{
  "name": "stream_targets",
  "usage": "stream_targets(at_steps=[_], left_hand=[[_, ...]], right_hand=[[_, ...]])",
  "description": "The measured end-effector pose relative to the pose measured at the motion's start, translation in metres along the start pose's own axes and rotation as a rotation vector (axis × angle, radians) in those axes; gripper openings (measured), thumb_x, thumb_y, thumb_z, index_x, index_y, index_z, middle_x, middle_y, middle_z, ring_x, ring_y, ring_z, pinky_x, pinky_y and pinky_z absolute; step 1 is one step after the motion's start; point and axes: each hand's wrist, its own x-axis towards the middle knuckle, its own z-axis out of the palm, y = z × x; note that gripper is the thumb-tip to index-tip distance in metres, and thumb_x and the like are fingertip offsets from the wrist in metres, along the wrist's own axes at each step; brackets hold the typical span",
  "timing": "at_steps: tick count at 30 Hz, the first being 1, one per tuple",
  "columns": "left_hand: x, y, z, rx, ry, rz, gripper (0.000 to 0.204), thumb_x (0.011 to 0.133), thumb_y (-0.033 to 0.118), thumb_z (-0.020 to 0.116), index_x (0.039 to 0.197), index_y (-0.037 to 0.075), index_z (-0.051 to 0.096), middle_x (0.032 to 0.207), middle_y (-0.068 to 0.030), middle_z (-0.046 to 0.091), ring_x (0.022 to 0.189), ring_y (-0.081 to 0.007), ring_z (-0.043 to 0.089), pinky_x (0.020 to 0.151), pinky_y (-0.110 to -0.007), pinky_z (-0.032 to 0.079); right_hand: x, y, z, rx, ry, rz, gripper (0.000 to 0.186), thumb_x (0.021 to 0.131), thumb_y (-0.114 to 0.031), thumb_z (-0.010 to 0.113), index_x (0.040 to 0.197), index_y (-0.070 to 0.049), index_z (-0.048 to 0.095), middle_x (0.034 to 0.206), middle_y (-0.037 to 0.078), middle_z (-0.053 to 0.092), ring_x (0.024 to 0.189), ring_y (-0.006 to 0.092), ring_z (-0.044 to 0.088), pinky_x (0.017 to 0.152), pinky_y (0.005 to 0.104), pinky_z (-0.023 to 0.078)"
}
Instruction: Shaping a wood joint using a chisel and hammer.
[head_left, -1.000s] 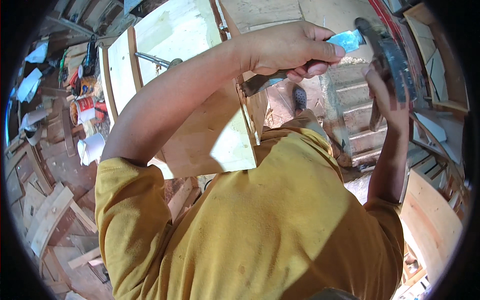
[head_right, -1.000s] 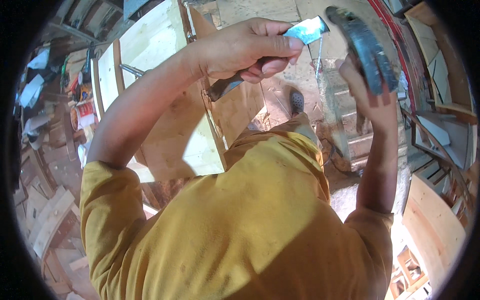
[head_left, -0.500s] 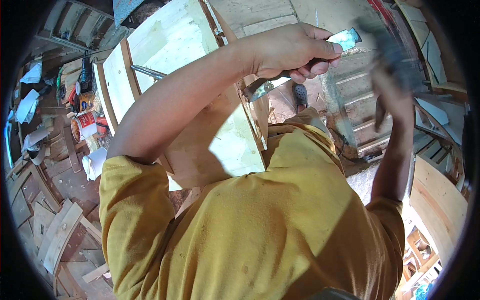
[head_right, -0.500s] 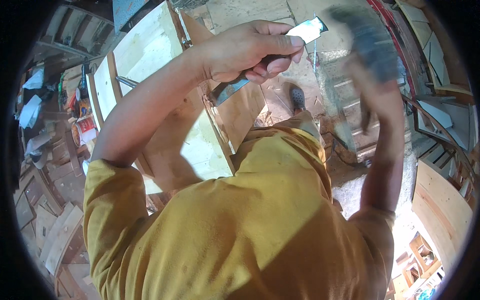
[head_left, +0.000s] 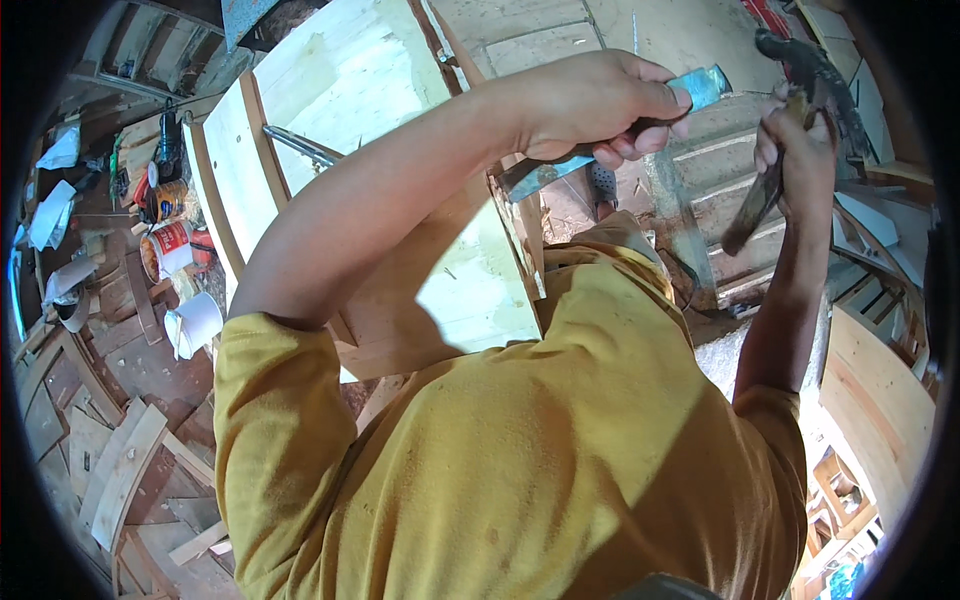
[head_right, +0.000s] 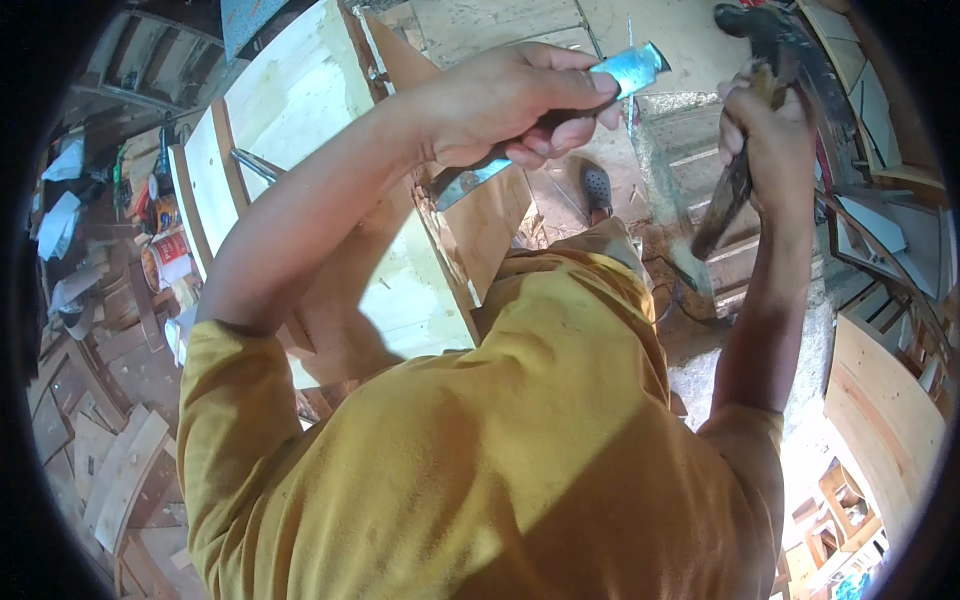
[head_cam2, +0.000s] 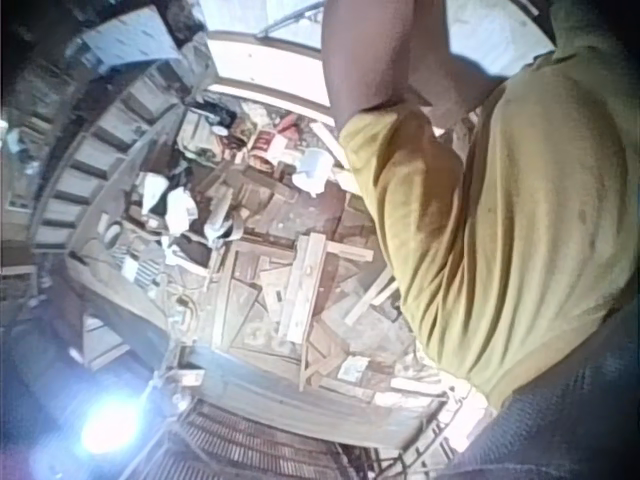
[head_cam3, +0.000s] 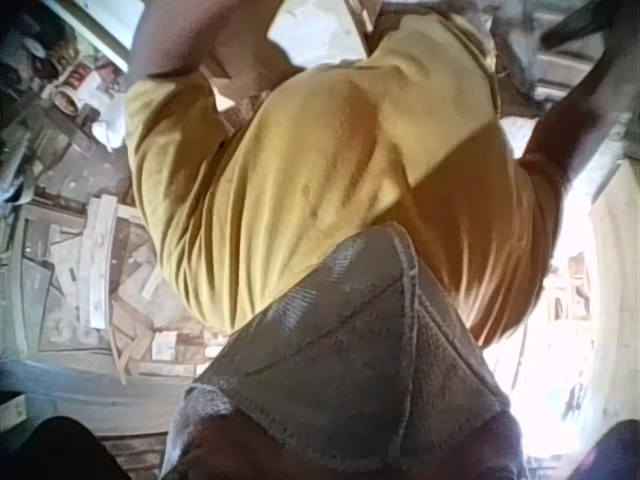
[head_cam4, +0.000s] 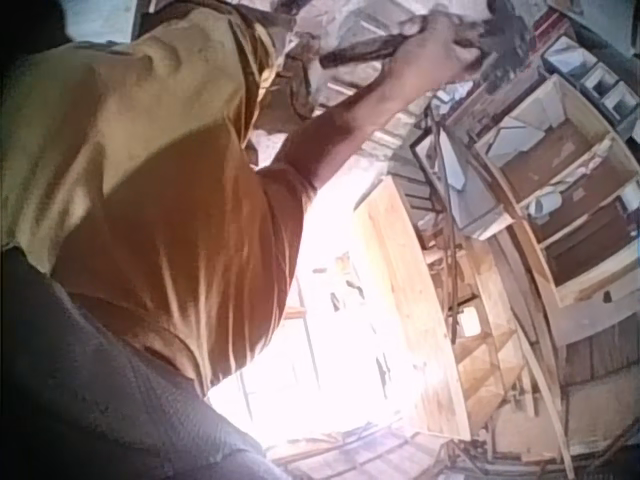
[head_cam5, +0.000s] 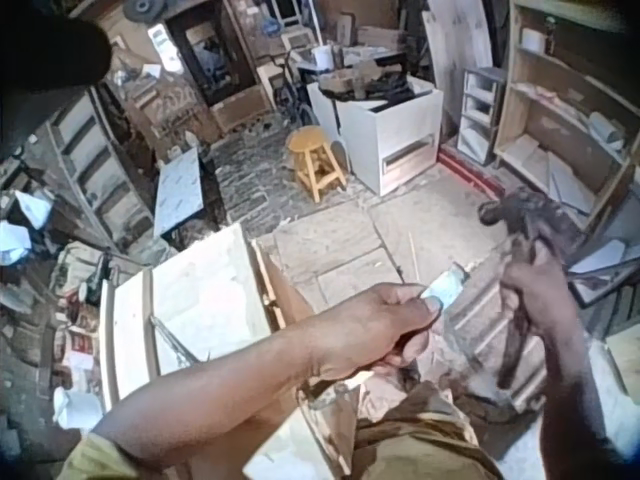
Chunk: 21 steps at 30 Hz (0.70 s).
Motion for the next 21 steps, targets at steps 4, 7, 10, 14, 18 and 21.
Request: stream_targets(at_steps=[4, 7, 10, 14, 18, 21], left_hand=[[0.006, -0.002, 0.0, 0.015, 0.079, -0.093, 0.028, 0.101, 0.03, 0.045, 0.093, 0.005, 0.056, 0.06, 0.0005, 0.047, 0.047, -0.0049, 0.033, 0.039, -0.02, 0.026], [0.009, -0.001, -0.001, -0.037, 0.052, -0.126, 0.029, 0.101, 0.031, 0.045, 0.093, 0.005, 0.056, 0.061, -0.0004, 0.048, 0.046, -0.005, 0.033, 0.038, -0.021, 0.026], [0.008, 0.001, -0.005, -0.054, -0.053, -0.129, 0.031, 0.101, 0.032, 0.045, 0.091, 0.005, 0.056, 0.06, -0.0006, 0.049, 0.045, -0.0051, 0.033, 0.038, -0.021, 0.026], [0.006, 0.002, -0.004, -0.061, -0.102, -0.122, 0.033, 0.101, 0.034, 0.045, 0.09, 0.006, 0.056, 0.06, -0.0006, 0.049, 0.045, -0.005, 0.033, 0.038, -0.021, 0.026], [0.014, -0.002, 0.003, -0.025, 0.076, -0.195, 0.032, 0.101, 0.034, 0.046, 0.089, 0.006, 0.056, 0.06, -0.0004, 0.049, 0.045, -0.005, 0.032, 0.038, -0.021, 0.025], [0.018, -0.002, 0.003, -0.037, 0.129, -0.277, 0.031, 0.101, 0.032, 0.046, 0.09, 0.005, 0.055, 0.061, -0.0002, 0.049, 0.045, -0.005, 0.032, 0.039, -0.021, 0.025]], right_hand=[[-0.01, 0.015, 0.004, -0.35, -0.088, -0.317, 0.021, 0.083, -0.008, 0.065, 0.101, -0.001, 0.057, 0.069, -0.001, 0.052, 0.052, 0.0062, 0.046, 0.048, 0.0239, 0.037], [-0.01, 0.031, 0.003, -0.088, -0.067, -0.117, 0.021, 0.08, -0.012, 0.069, 0.095, -0.002, 0.059, 0.068, -0.001, 0.055, 0.058, 0.0067, 0.049, 0.053, 0.023, 0.038], [-0.01, 0.042, 0.002, 0.145, -0.125, -0.025, 0.018, 0.083, -0.011, 0.067, 0.094, -0.003, 0.055, 0.065, 0.002, 0.054, 0.05, 0.0066, 0.048, 0.044, 0.0217, 0.036], [-0.015, 0.043, 0.02, 0.128, -0.168, 0.048, 0.017, 0.089, -0.016, 0.063, 0.094, -0.004, 0.052, 0.062, 0.002, 0.053, 0.045, 0.0077, 0.047, 0.039, 0.0214, 0.034], [-0.014, 0.03, 0.043, 0.432, -0.088, -0.081, 0.031, 0.095, -0.035, 0.057, 0.091, -0.004, 0.051, 0.059, 0.002, 0.052, 0.043, 0.0079, 0.046, 0.04, 0.0232, 0.039], [0.006, 0.024, 0.053, 0.219, -0.041, -0.159, 0.029, 0.088, -0.027, 0.068, 0.089, -0.002, 0.054, 0.062, 0.003, 0.054, 0.048, 0.0072, 0.051, 0.042, 0.0218, 0.042]])
